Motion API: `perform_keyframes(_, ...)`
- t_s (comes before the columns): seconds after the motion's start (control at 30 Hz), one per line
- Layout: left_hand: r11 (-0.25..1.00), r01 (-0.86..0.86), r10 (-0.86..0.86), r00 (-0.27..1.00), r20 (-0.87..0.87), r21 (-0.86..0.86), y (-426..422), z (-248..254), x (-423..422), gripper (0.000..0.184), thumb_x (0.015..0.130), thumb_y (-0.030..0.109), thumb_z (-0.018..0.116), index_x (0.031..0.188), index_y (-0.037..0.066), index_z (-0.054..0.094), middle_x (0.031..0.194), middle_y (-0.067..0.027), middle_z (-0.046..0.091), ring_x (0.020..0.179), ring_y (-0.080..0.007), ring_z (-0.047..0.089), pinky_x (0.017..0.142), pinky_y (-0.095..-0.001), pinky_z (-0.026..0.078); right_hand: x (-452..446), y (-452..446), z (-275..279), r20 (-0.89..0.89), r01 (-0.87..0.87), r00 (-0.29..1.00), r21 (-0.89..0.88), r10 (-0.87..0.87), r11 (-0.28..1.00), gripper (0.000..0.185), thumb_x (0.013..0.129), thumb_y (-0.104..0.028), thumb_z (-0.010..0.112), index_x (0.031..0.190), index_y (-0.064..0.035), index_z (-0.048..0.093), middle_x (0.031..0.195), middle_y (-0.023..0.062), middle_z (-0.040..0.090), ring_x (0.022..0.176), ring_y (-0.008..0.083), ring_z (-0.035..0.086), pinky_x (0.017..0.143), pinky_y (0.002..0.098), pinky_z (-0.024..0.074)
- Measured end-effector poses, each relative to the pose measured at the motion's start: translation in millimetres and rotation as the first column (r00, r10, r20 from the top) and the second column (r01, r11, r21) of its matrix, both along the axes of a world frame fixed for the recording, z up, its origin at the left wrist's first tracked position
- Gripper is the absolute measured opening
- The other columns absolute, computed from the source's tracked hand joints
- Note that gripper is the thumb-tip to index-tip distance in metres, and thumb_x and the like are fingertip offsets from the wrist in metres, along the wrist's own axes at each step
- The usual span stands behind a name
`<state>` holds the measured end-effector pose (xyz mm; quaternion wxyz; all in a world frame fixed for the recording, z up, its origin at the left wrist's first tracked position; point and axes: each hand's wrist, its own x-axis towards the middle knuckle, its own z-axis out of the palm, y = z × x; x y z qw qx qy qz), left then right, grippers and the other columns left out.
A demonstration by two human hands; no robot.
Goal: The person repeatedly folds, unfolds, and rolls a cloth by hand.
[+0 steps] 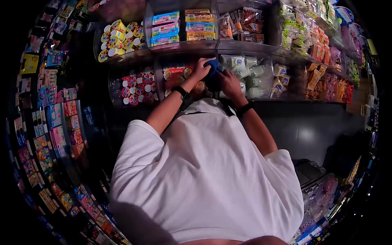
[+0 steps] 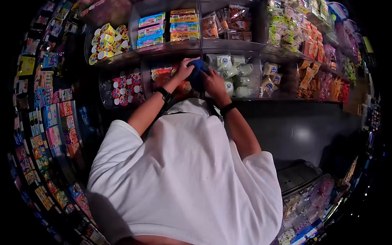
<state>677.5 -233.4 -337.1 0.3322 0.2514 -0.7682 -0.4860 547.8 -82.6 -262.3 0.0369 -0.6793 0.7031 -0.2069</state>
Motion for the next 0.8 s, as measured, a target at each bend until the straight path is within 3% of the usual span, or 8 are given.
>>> perform_keyframes(0.1,0.984,0.065,-0.093,0.981,0.169,0.163,37.2,11.7,10.8,0.048,0.080,0.002,0.058,0.124,0.016,0.067,0.099,-0.0182,0.065,0.096,-0.0324,0.061,0.090,-0.0345,0.048,15.7,41.9,-5.2,0.084,-0.025,0.996,0.161,0.011,0.987,0.027,0.084,-0.017,0.064,0.111,-0.0111,0.065,0.091,0.0127,0.056,0.091,0.0326,0.060,0.074,0.0431,0.0521)
perform_keyframes(0.23,0.959,0.247,-0.272,0.939,0.210,0.140,64.5,12.1,51.5,0.050,0.076,-0.001,0.064,0.124,0.015,0.067,0.105,-0.0164,0.063,0.099,-0.0304,0.062,0.092,-0.0337,0.048,25.7,81.6,-31.5,0.196,-0.093,0.979,0.181,0.057,0.979,0.024,0.087,-0.021,0.065,0.108,-0.0116,0.065,0.092,0.0118,0.056,0.091,0.0324,0.060,0.076,0.0422,0.0521)
perform_keyframes(0.3,0.952,0.254,-0.294,0.917,0.272,0.171,60.3,23.6,51.9,0.048,0.076,-0.003,0.062,0.122,0.010,0.067,0.110,-0.0163,0.065,0.105,-0.0297,0.063,0.094,-0.0341,0.048,17.3,79.5,-28.3,0.112,-0.135,0.988,0.238,0.111,0.962,0.028,0.085,-0.025,0.065,0.111,-0.0144,0.062,0.101,0.0111,0.058,0.105,0.0308,0.057,0.087,0.0438,0.0490)
perform_keyframes(0.43,0.992,-0.009,-0.006,0.992,0.123,0.125,45.7,36.0,24.1,0.037,0.089,0.003,0.048,0.124,0.004,0.059,0.114,-0.0175,0.065,0.111,-0.0288,0.061,0.098,-0.0333,0.045,-2.2,53.1,-9.8,0.082,-0.147,0.986,0.055,0.142,0.988,0.034,0.083,-0.028,0.068,0.115,-0.0171,0.061,0.101,0.0106,0.056,0.100,0.0296,0.056,0.084,0.0419,0.0479)
perform_keyframes(0.53,0.978,-0.015,0.034,0.995,-0.089,0.209,51.9,11.7,7.6,0.034,0.096,0.009,0.042,0.127,-0.001,0.050,0.124,-0.0167,0.056,0.119,-0.0308,0.053,0.106,-0.0358,0.038,-7.2,37.8,-18.7,0.109,-0.131,0.985,-0.010,0.131,0.991,0.035,0.082,-0.019,0.064,0.115,-0.0112,0.057,0.098,0.0109,0.055,0.097,0.0318,0.054,0.082,0.0435,0.0480)
perform_keyframes(0.57,0.999,-0.017,0.017,1.000,-0.004,0.036,58.1,-0.5,8.3,0.038,0.095,0.009,0.043,0.132,0.002,0.045,0.129,-0.0189,0.052,0.123,-0.0343,0.049,0.108,-0.0392,0.035,-2.9,37.5,-21.6,0.128,-0.102,0.987,0.006,0.100,0.995,0.034,0.080,-0.016,0.063,0.114,-0.0108,0.057,0.099,0.0116,0.055,0.098,0.0326,0.055,0.082,0.0440,0.0483)
perform_keyframes(0.67,0.997,-0.079,0.070,0.955,0.289,0.021,104.9,20.5,17.2,0.050,0.092,0.009,0.047,0.140,0.010,0.035,0.134,-0.0244,0.046,0.127,-0.0400,0.044,0.109,-0.0439,0.033,12.2,60.3,-42.5,0.087,-0.068,0.994,0.024,0.066,0.997,0.026,0.082,-0.018,0.059,0.108,-0.0128,0.057,0.102,0.0100,0.055,0.098,0.0316,0.058,0.073,0.0444,0.0520)
perform_keyframes(0.8,0.992,-0.057,0.101,0.898,0.429,-0.115,153.1,44.6,31.9,0.050,0.087,0.008,0.056,0.136,0.008,0.044,0.130,-0.0279,0.047,0.123,-0.0455,0.045,0.106,-0.0480,0.036,9.3,113.3,-42.7,0.065,-0.155,0.987,0.105,0.149,0.982,0.029,0.085,-0.017,0.056,0.113,-0.0142,0.057,0.107,0.0097,0.054,0.101,0.0287,0.056,0.076,0.0393,0.0507)
